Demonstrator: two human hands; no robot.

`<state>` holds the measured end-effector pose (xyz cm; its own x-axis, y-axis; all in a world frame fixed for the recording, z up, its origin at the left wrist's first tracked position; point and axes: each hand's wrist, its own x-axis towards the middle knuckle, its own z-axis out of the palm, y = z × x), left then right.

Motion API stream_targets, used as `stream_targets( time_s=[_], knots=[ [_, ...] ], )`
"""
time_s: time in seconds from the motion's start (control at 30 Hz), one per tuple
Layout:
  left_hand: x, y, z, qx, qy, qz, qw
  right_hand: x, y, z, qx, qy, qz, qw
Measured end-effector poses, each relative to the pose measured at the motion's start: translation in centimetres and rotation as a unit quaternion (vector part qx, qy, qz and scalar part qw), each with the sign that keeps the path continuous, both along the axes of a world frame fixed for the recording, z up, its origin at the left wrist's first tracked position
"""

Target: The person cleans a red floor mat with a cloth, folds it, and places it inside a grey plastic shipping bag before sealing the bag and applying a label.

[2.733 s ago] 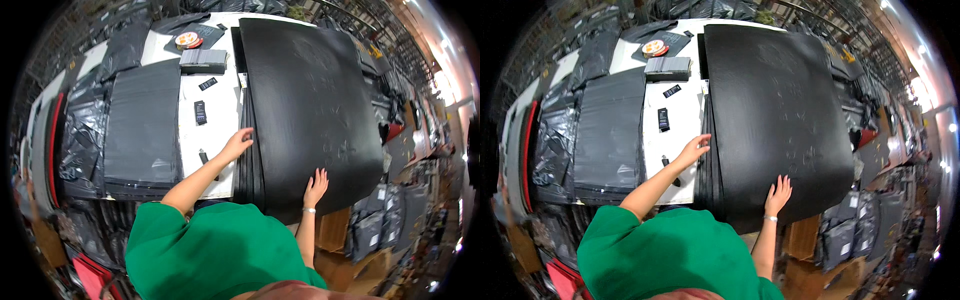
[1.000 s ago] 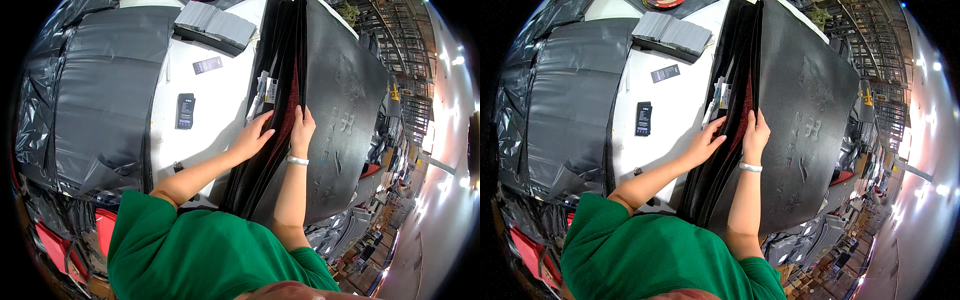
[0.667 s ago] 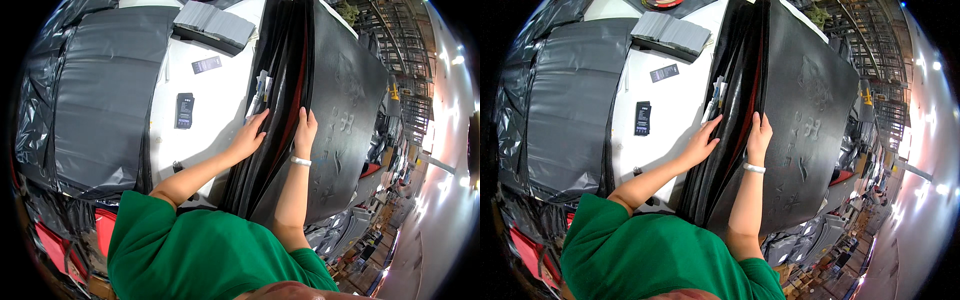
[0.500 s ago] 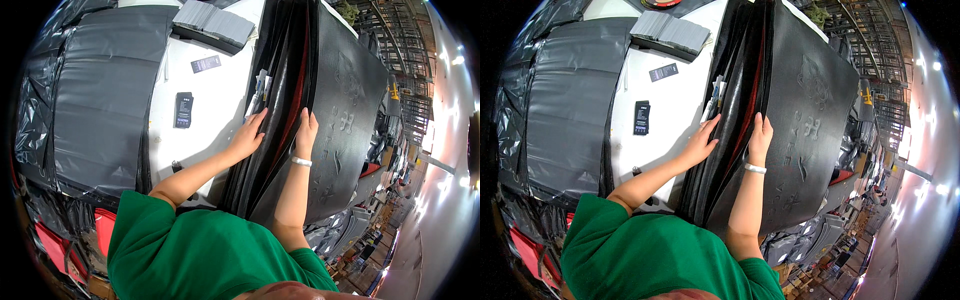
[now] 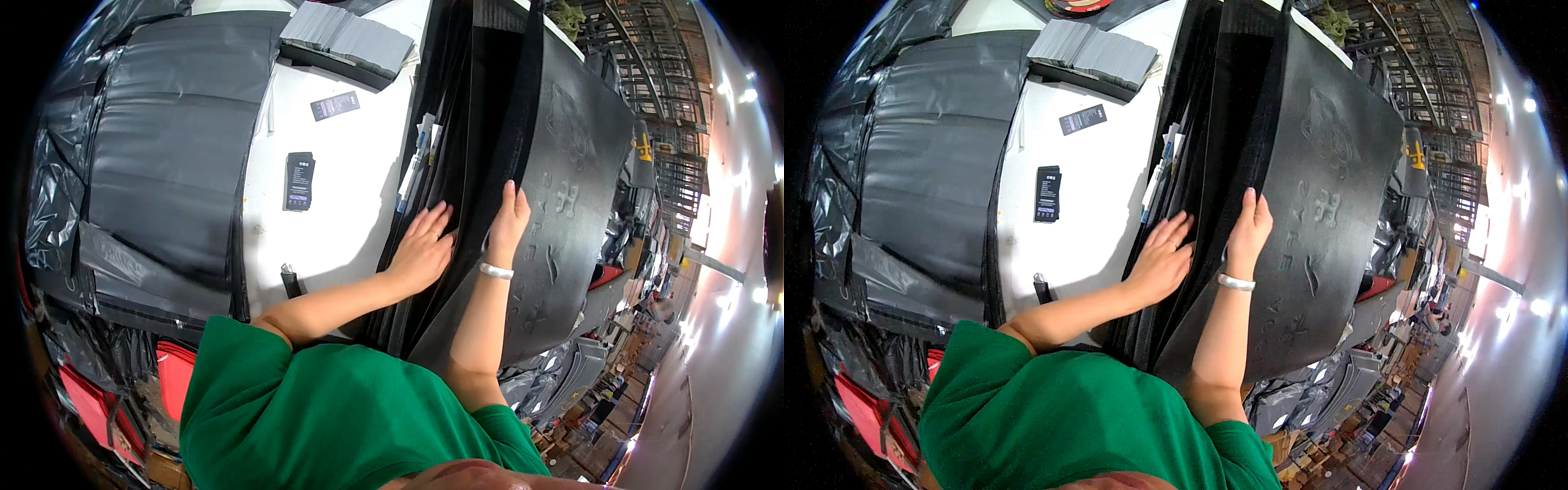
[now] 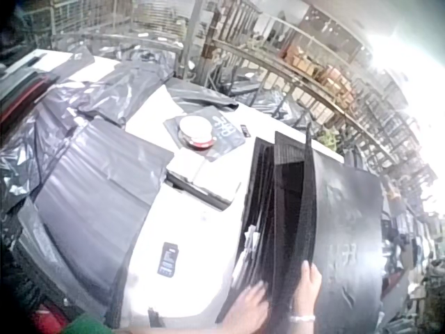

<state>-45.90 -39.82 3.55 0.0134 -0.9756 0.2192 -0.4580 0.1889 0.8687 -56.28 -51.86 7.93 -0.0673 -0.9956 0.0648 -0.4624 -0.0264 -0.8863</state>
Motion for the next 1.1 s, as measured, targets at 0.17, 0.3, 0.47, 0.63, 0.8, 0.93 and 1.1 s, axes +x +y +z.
stream_targets(
  time_s=[0.17,0.3,0.47,0.63,0.8,0.93,1.1],
  knots=[
    [-1.2,0.9,-0.8,0.233,0.339,0.006,0.911,-3.9,0.0,6.0,-0.039,-0.036,-0.040,0.998],
    [-1.7,1.1,1.3,0.139,0.254,-0.077,0.954,-6.8,0.9,10.7,-0.060,0.035,-0.036,0.997],
    [-5.9,1.0,5.0,0.072,0.279,-0.179,0.941,-7.4,1.4,10.6,-0.057,0.102,-0.024,0.993],
    [-6.9,1.3,6.2,0.058,0.235,-0.181,0.953,-5.1,1.7,11.7,-0.056,0.215,0.020,0.975],
    [-4.4,0.4,5.0,0.097,0.232,-0.238,0.938,-3.7,2.5,9.5,-0.097,0.321,0.080,0.939],
    [-0.9,1.0,0.8,0.038,0.163,-0.089,0.982,-6.5,2.3,2.7,-0.018,0.219,0.069,0.973],
    [1.1,2.7,-2.2,0.199,0.307,0.037,0.930,0.3,3.4,1.8,-0.042,0.339,0.062,0.938]
  ],
)
